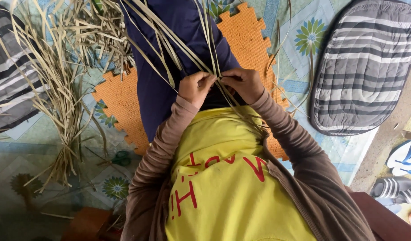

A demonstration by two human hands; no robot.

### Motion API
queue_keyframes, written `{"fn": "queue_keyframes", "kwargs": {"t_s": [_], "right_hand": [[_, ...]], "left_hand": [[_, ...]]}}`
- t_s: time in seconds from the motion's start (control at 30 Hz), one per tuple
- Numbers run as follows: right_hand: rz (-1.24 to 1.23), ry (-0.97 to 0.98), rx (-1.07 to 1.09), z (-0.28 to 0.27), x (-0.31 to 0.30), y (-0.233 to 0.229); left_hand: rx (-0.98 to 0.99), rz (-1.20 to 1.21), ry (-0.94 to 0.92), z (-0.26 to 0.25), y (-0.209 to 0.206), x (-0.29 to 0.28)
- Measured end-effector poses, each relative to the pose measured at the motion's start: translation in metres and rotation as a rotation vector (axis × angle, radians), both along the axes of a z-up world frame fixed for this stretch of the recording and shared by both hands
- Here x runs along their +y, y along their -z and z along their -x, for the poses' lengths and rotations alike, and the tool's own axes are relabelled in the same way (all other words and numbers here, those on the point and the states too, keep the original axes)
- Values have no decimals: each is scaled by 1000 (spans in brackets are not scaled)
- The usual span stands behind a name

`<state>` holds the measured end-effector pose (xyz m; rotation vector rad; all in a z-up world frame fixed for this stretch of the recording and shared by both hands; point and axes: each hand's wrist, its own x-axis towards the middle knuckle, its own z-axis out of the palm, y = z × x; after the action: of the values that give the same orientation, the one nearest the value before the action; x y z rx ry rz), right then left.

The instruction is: Braiding and weaving long strands of dried straw or grass to create a rope or mat component.

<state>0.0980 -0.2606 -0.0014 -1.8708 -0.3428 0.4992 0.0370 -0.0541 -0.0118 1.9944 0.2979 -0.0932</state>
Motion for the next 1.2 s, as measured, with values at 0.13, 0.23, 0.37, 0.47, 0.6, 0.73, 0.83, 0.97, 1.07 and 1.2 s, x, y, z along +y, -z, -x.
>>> {"fn": "queue_keyframes", "kwargs": {"t_s": [0.13, 0.23, 0.37, 0.47, 0.6, 0.73, 0.83, 0.97, 1.07, 1.2], "right_hand": [[-21, 92, 102, 4, 3, 4], [-31, 101, 156, 3, 5, 0], [-51, 67, 157, 9, 13, -27], [-206, 144, 321, 19, 22, -21], [-358, 232, 460, 24, 28, -15], [-407, 241, 512, 32, 33, -20], [-410, 229, 506, 38, 38, -23], [-389, 220, 467, 40, 40, -18], [-261, 171, 577, 33, 43, -44], [-105, 134, 561, 31, 45, -43]], "left_hand": [[60, 426, -61, 4, 8, 1], [1, 397, -46, 2, 4, 0], [-182, 193, -58, -2, -15, -2], [-240, 183, -75, -3, -22, -2], [-193, 154, -189, 8, -7, -2], [84, 417, -116, 12, 28, -1], [150, 697, -83, -2, 13, -6], [-42, 870, -267, -41, -11, -8], [-122, 988, -245, -77, -45, 22], [-230, 873, -277, -124, -44, 61]]}}
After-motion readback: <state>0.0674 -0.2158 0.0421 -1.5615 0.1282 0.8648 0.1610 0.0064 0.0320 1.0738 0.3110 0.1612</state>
